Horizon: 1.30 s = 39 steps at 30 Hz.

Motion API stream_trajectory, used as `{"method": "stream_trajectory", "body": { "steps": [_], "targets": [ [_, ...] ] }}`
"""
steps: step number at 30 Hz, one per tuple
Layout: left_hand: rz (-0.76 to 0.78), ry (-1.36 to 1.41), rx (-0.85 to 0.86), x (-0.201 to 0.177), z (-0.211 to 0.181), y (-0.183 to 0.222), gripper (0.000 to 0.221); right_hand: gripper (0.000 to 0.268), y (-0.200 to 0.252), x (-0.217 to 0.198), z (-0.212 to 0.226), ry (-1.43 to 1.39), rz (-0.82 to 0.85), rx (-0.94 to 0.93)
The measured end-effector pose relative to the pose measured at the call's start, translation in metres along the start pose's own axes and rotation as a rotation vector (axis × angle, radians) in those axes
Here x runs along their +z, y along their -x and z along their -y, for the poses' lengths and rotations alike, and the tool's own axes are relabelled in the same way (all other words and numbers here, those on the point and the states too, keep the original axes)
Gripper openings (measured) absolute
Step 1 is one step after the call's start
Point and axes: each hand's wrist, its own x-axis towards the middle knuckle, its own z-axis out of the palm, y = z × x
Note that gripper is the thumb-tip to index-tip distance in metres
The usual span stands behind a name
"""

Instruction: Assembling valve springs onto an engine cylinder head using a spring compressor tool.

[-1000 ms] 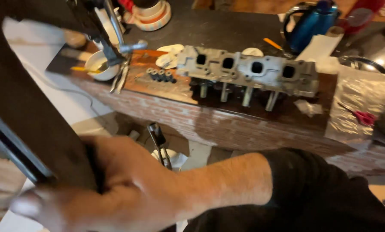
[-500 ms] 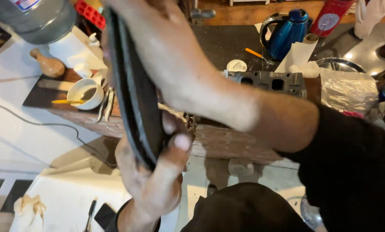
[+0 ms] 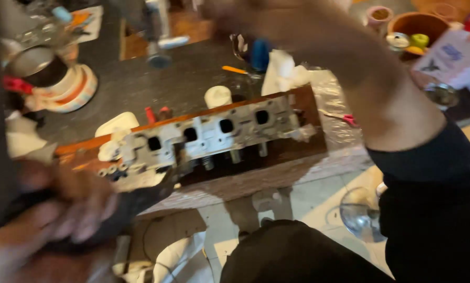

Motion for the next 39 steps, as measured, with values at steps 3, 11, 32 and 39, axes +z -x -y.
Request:
{"method": "stream_trajectory", "body": {
  "steps": [3, 11, 32, 39],
  "targets": [
    [0.662, -0.286, 0.159, -0.058, -0.009, -0.042, 0.044, 0.031, 0.105, -0.024, -0.052, 0.155, -0.4, 0.375],
    [0.841, -0.196, -0.615, -0.297, -0.013, -0.045, 0.057, 0.028, 0.284, 0.091, -0.237, 0.468, -0.336, 1.0],
    [0.534, 0.011, 0.225, -0.025, 0.033, -0.041, 0.035, 0.05, 0.286, 0.095, -0.179, 0.058, -0.754, 0.961],
    [-0.324, -0.1, 0.437, 0.115, 0.043, -0.028, 0.025, 0.05, 0.261, 0.207, -0.135, -0.741, -0.481, 0.723]
  ]
}}
